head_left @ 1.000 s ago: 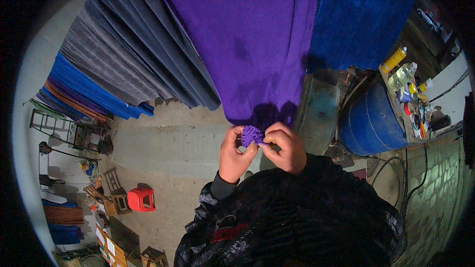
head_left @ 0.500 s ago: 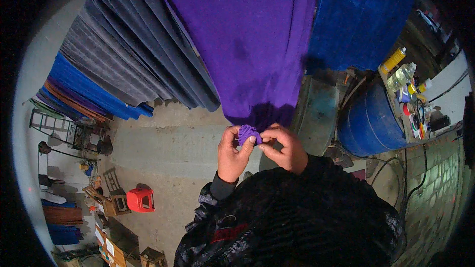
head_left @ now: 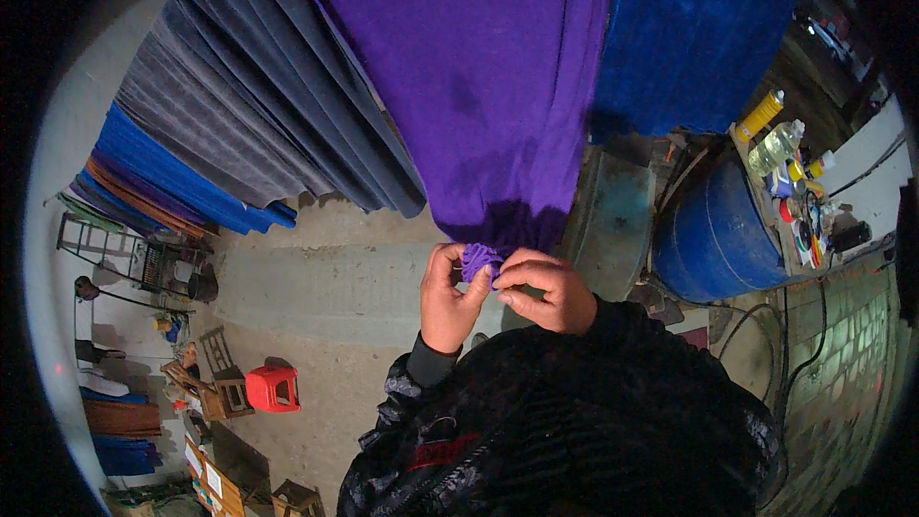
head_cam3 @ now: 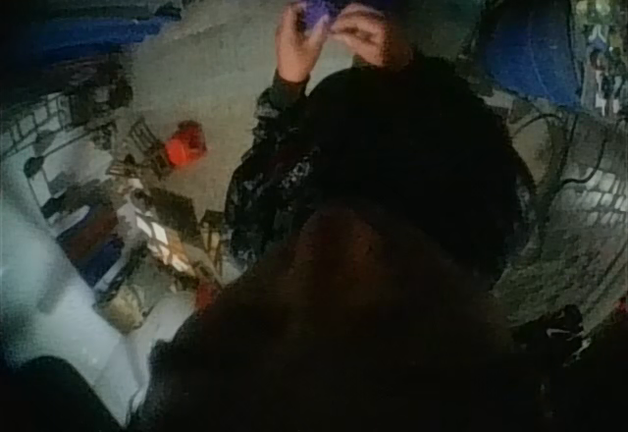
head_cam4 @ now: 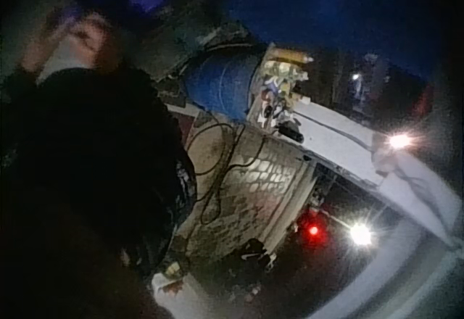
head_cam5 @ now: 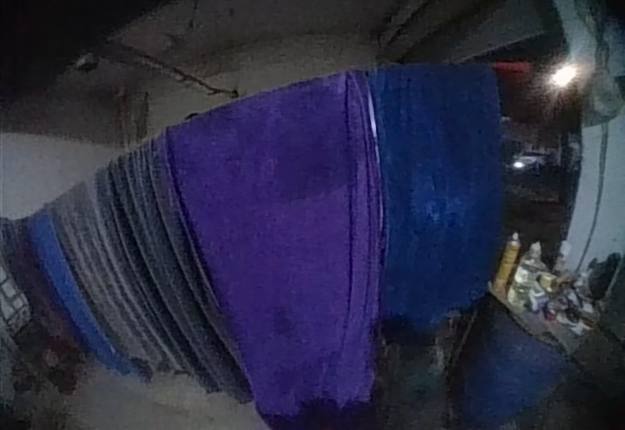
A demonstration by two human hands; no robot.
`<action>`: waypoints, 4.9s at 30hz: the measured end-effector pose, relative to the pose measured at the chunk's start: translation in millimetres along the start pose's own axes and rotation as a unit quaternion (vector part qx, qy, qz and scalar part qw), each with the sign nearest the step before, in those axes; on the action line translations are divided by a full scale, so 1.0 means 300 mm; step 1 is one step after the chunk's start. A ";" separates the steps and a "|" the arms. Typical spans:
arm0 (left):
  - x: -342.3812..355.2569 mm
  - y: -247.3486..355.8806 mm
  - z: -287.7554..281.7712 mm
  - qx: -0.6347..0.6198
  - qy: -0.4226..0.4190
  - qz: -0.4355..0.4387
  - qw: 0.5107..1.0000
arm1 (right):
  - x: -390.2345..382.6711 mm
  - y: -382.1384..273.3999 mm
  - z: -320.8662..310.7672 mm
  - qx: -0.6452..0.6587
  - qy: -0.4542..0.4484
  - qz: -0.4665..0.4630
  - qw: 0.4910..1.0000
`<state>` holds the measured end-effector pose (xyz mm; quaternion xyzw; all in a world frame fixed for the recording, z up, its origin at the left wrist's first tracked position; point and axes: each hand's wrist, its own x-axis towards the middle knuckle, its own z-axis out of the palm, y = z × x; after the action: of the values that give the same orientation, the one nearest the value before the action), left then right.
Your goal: The person repeatedly folds, unfolds, and stretches a purple fabric piece, then switches to a gray fabric piece and performs similar manipulations. The hands remain in view throughout, handling the fabric by hand without tools.
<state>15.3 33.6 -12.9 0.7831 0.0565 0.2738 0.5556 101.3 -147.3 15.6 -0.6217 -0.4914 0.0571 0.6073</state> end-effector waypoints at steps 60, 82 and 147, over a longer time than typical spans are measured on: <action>0.033 0.017 -0.055 -0.042 -0.124 0.085 0.988 | 0.014 0.091 -0.053 0.000 0.005 -0.041 0.999; -0.005 0.042 -0.033 0.049 -0.104 0.101 0.988 | -0.018 0.081 -0.044 0.054 -0.023 -0.032 0.998; 0.012 0.057 -0.085 -0.232 -0.136 -0.110 0.957 | -0.031 0.050 -0.053 0.150 -0.053 0.195 0.968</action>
<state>2.2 50.1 9.9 0.6517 0.0008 0.1073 0.7509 115.4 -161.4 2.6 -0.6037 -0.3777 0.2800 0.6439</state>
